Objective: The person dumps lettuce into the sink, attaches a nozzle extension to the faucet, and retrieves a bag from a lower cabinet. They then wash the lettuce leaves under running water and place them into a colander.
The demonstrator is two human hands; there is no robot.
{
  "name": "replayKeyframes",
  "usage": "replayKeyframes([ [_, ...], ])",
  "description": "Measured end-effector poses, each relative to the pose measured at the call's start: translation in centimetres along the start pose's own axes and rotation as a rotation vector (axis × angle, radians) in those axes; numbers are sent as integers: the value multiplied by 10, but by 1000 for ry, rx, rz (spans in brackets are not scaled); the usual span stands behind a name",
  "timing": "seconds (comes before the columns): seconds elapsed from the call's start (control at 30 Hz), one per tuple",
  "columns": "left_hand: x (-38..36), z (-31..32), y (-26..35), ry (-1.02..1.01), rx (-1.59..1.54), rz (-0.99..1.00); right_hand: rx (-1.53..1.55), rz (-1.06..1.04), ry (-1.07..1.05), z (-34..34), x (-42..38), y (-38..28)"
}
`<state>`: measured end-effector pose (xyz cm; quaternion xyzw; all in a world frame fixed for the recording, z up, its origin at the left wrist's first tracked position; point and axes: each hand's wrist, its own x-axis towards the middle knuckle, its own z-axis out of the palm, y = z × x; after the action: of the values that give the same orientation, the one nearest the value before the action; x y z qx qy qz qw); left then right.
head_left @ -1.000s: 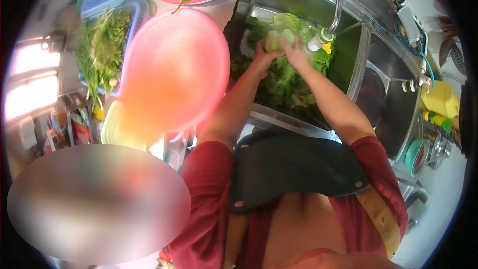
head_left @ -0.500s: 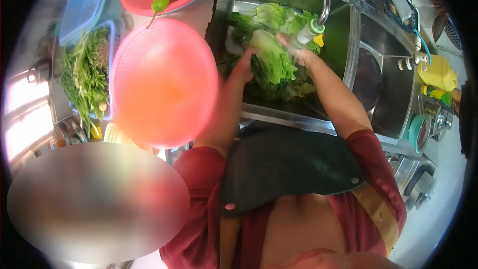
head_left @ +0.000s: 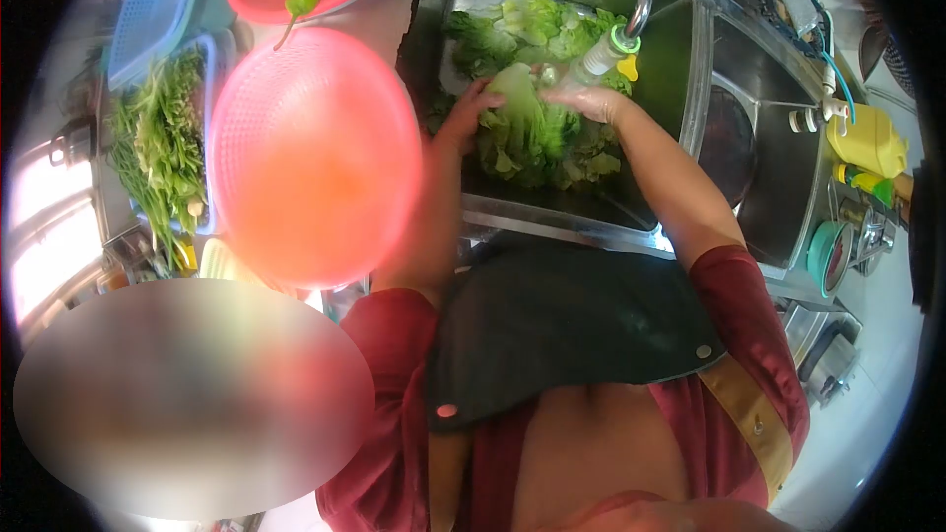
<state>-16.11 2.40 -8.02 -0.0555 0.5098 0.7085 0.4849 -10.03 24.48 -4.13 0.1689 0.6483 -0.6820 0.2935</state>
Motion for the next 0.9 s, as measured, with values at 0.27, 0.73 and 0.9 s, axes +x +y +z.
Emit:
replayKeyframes([
  [0.27,16,-34,-12,-242,44,-154,-168,-9,-25,-44,19,16],
  [0.73,11,41,2,159,-1,133,-17,39,413,-43,15,37],
  [0.9,30,53,1,306,473,303,93,34,353,20,-7,-14],
])
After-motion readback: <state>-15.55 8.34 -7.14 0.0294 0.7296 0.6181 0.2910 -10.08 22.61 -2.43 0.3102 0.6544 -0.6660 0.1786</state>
